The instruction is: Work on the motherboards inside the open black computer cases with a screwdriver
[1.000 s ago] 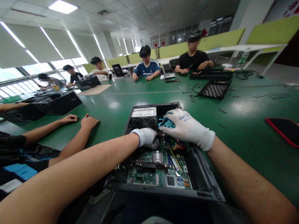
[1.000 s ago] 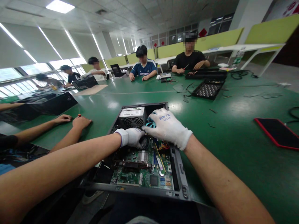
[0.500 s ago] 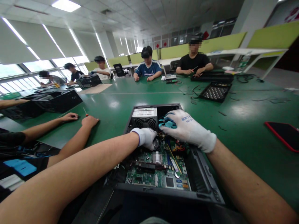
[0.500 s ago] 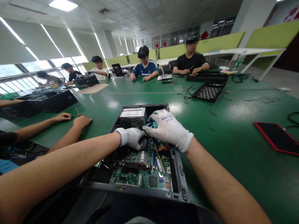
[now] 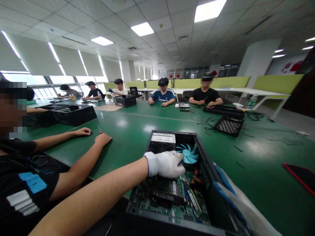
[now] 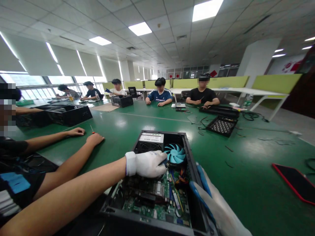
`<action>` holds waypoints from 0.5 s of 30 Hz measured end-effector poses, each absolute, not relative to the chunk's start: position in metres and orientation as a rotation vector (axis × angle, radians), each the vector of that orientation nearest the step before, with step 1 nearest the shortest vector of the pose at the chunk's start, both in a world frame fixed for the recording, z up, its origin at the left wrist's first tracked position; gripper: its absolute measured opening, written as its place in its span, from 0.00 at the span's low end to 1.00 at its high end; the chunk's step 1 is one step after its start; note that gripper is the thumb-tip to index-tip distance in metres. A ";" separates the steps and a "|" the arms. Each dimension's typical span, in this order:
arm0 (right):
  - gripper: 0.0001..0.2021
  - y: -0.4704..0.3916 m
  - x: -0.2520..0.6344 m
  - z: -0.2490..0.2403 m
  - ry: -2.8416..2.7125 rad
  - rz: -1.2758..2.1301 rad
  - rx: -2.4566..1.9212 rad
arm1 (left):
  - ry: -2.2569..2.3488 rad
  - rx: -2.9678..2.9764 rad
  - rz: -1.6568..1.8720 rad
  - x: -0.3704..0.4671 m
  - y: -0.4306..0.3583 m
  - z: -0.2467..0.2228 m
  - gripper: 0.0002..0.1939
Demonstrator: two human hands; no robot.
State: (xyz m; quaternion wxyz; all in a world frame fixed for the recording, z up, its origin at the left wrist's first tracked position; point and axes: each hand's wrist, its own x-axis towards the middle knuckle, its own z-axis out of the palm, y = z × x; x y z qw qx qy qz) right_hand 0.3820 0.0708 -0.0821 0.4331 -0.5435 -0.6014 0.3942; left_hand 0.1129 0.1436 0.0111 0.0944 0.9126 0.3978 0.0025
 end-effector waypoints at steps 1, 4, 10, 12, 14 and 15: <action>0.41 0.067 0.380 -0.083 -1.440 1.033 -1.361 | 1.156 2.724 0.079 0.109 0.135 0.016 0.16; 0.44 0.065 0.369 -0.079 -1.337 1.065 -1.388 | 1.102 2.778 0.286 0.091 0.106 0.028 0.15; 0.47 0.082 0.330 -0.082 -1.433 1.012 -1.363 | 1.126 2.853 0.564 0.045 0.044 0.034 0.11; 0.49 0.096 0.312 -0.087 -1.492 0.968 -1.392 | 1.135 2.842 0.632 0.032 0.032 0.026 0.09; 0.51 0.116 0.291 -0.091 -1.574 0.926 -1.388 | 1.083 2.838 0.666 0.020 0.028 0.009 0.09; 0.50 0.127 0.278 -0.091 -1.632 0.889 -1.356 | 1.061 2.831 0.666 0.015 0.028 -0.003 0.09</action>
